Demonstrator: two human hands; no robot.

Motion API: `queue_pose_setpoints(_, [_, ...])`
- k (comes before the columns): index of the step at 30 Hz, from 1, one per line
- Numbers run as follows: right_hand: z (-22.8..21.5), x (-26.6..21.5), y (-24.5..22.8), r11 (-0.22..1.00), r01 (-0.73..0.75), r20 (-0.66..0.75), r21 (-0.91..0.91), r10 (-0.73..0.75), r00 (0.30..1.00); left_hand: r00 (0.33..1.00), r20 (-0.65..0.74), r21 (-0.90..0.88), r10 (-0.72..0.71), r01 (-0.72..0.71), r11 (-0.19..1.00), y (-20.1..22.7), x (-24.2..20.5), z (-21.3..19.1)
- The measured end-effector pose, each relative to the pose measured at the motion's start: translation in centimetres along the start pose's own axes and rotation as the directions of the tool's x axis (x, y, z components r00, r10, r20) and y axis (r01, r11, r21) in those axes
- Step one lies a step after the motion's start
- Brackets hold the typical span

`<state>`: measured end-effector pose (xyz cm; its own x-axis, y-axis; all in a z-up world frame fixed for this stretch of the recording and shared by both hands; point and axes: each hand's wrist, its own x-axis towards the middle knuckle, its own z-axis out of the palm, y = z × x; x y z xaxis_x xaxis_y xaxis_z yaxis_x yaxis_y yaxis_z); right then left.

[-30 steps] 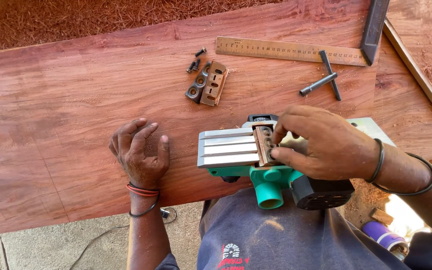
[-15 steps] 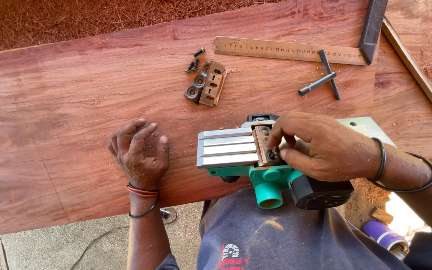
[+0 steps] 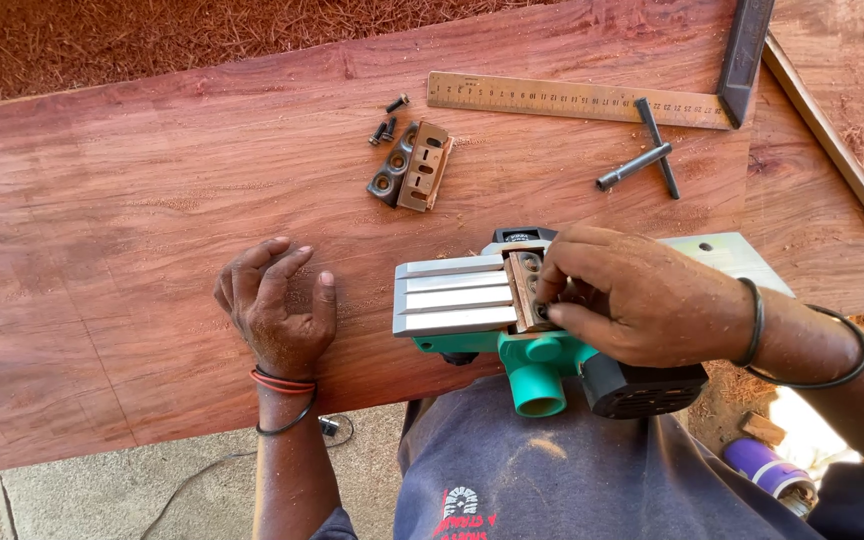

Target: Adjusting and replacing the blades of an electric wood planer using a T-handle wrench.

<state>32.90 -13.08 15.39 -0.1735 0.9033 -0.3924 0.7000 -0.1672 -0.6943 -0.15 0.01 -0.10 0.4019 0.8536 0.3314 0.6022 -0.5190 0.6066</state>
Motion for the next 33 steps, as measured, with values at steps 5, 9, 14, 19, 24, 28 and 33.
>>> queue_pose_setpoints(5, [0.0, -0.1, 0.1, 0.985, -0.166, 0.044, 0.049, 0.164, 0.986, 1.0, 0.003, 0.0, -0.004, 0.004, 1.0, 0.2, 0.0, -0.1])
queue_pose_setpoints(9, [-0.1, 0.1, -0.3, 1.0, -0.025, 0.012, -0.012, 0.025, 1.0, 1.0, 0.005, -0.008, -0.001, 0.001, 1.0, 0.2, 0.1, 0.0])
queue_pose_setpoints(14, [-0.5, 0.2, -1.0, 0.976, -0.21, 0.052, 0.052, 0.207, 0.977, 1.0, 0.003, -0.008, 0.001, -0.001, 1.0, 0.0, 0.0, 0.0])
queue_pose_setpoints(19, [-0.3, -0.2, 0.1, 0.976, -0.166, 0.134, 0.141, 0.147, 0.98, 1.0, 0.008, -0.004, -0.005, 0.006, 1.0, 0.1, -0.1, -0.1])
queue_pose_setpoints(24, [-0.5, 0.6, -1.6, 0.971, -0.237, 0.064, 0.017, 0.236, 0.97, 1.0, 0.001, -0.01, -0.003, 0.003, 1.0, 0.0, 0.1, 0.0])
queue_pose_setpoints(28, [-0.3, 0.3, -0.7, 1.0, 0.017, -0.004, -0.001, -0.017, 1.0, 1.0, 0.003, -0.009, 0.0, 0.0, 1.0, 0.1, 0.1, -0.1])
queue_pose_setpoints(33, [-0.7, 0.9, -2.1, 0.997, -0.069, 0.026, 0.037, 0.068, 0.997, 1.0, 0.0, -0.007, -0.007, 0.007, 1.0, 0.3, 0.2, -0.1])
